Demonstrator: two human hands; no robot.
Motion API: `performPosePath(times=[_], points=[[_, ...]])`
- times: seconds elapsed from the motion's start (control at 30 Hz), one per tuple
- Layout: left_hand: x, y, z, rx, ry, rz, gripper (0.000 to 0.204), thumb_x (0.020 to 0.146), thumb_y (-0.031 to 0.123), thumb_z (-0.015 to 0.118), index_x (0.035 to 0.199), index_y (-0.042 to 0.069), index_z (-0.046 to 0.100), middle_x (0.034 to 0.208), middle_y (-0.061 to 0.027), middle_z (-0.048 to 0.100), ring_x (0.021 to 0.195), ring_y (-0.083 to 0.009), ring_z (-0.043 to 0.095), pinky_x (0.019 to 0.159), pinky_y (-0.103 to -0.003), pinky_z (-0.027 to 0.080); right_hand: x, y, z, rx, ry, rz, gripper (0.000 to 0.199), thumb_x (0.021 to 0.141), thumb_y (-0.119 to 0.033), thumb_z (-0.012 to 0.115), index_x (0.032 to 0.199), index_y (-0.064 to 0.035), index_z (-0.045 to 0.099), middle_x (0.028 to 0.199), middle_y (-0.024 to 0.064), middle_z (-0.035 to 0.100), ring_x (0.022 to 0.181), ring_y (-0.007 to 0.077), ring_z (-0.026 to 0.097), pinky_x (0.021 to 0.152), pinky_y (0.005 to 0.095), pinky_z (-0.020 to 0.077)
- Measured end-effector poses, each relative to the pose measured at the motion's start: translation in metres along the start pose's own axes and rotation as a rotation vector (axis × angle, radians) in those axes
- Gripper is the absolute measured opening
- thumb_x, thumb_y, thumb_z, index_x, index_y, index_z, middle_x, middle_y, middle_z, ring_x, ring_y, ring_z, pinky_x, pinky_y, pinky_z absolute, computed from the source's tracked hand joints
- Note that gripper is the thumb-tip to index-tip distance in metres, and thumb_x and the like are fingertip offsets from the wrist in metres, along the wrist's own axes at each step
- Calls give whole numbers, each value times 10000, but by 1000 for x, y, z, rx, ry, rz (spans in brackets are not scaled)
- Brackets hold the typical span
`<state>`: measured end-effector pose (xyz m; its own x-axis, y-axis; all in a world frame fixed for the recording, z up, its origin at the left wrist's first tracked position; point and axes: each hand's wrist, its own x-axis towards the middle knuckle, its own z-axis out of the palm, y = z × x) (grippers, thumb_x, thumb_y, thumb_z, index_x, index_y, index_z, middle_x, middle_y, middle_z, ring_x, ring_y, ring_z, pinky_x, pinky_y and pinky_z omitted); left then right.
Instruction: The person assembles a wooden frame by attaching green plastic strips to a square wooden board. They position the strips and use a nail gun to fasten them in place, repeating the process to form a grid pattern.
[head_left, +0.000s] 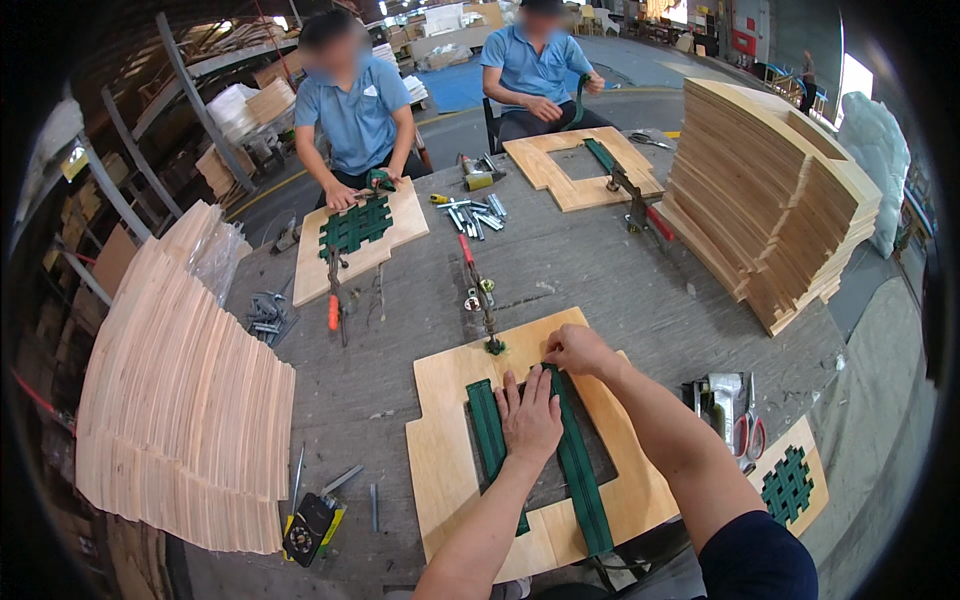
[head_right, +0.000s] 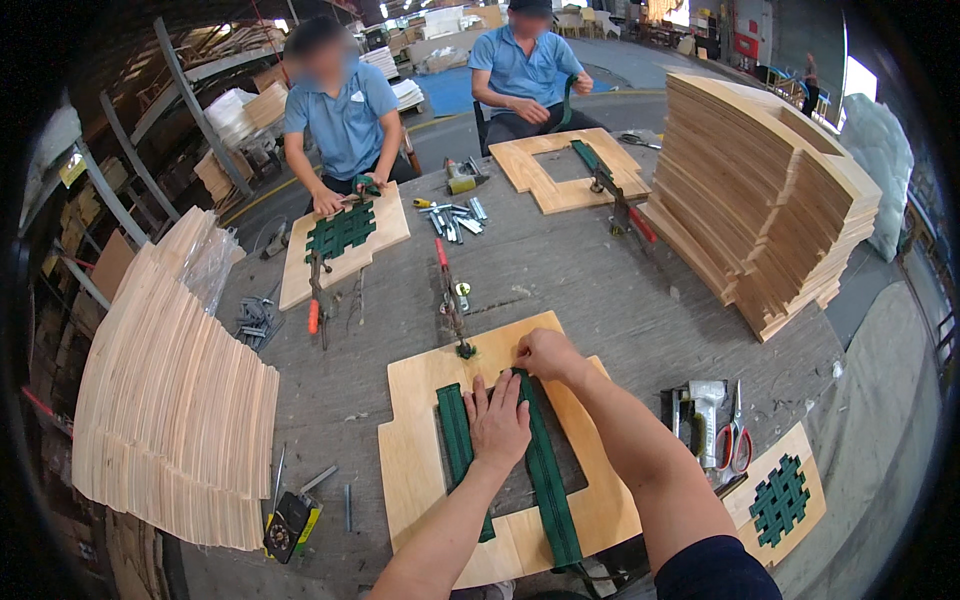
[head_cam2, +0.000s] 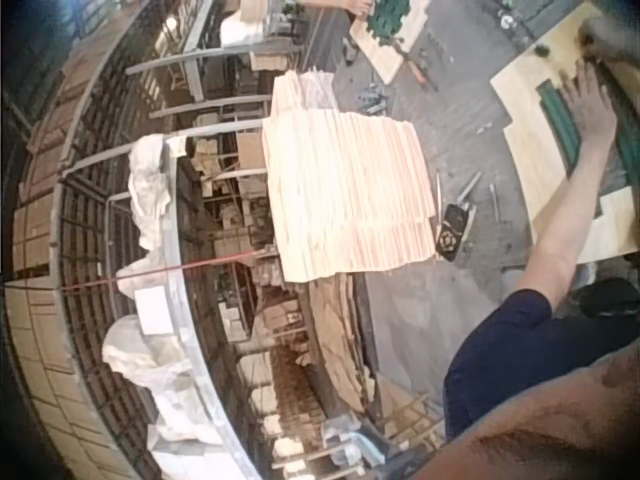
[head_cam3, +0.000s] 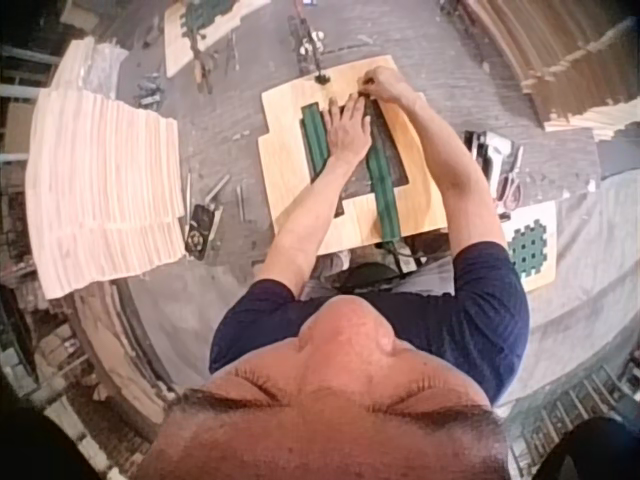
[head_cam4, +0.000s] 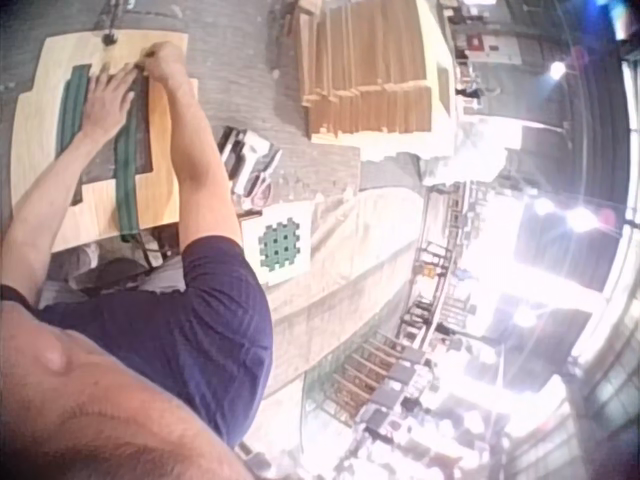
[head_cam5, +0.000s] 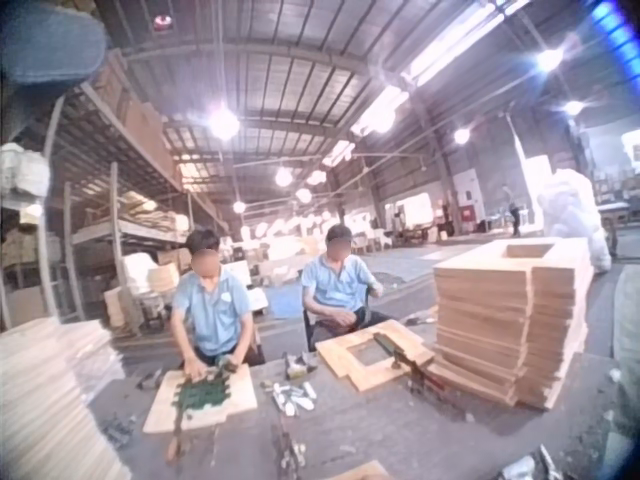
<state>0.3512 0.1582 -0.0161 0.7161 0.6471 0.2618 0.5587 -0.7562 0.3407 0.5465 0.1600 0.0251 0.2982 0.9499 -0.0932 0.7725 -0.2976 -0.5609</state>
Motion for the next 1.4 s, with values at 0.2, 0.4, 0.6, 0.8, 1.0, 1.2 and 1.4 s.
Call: performPosePath(times=[0.2,0.4,0.6,0.8,1.0,1.2,1.4], points=[[1,0,1,-27,18,-6,533,1014,298,549,1516,134,472,1619,-40,401,1515,-451,257,1226,-647,180,-1,0,7,-11,40,46,211,842,-222,749,996,-81,780,965,155,758,918,337,722,813,434,562],[1,2,-1,36,12,15,535,1027,313,522,1530,142,463,1630,-30,392,1509,-454,266,1228,-642,178,-7,-7,3,12,74,92,216,870,-214,736,1016,-59,772,939,154,760,896,307,730,792,412,568],[-1,1,-4,36,2,0,545,1034,326,505,1551,165,445,1637,-4,384,1517,-439,255,1245,-619,150,-100,23,-31,612,354,187,275,991,-244,666,1129,-13,729,954,99,747,840,170,693,758,337,558],[-1,6,-5,22,4,5,540,1035,327,502,1547,166,447,1644,11,369,1517,-432,257,1252,-607,142,-309,102,-68,-125,756,676,294,914,-265,704,1017,9,735,812,160,733,770,280,722,725,404,556],[0,8,-13,56,-56,-43,563,1038,349,475,1576,195,405,1666,49,322,1543,-386,217,1274,-572,108,-316,108,-66,98,437,936,442,796,-389,808,939,26,753,852,209,750,840,343,747,756,454,577],[-2,6,-17,70,-70,-60,578,1041,350,465,1591,201,372,1672,50,307,1542,-386,213,1274,-573,108,-285,100,-64,-109,397,887,513,704,-383,846,947,53,729,963,259,741,946,406,725,835,467,569],[-2,7,-15,65,-68,-42,577,1040,353,466,1590,203,376,1672,47,309,1538,-392,213,1270,-575,116,-283,91,-67,36,619,852,653,655,-243,813,1201,51,608,1021,271,717,964,418,706,852,453,558]])
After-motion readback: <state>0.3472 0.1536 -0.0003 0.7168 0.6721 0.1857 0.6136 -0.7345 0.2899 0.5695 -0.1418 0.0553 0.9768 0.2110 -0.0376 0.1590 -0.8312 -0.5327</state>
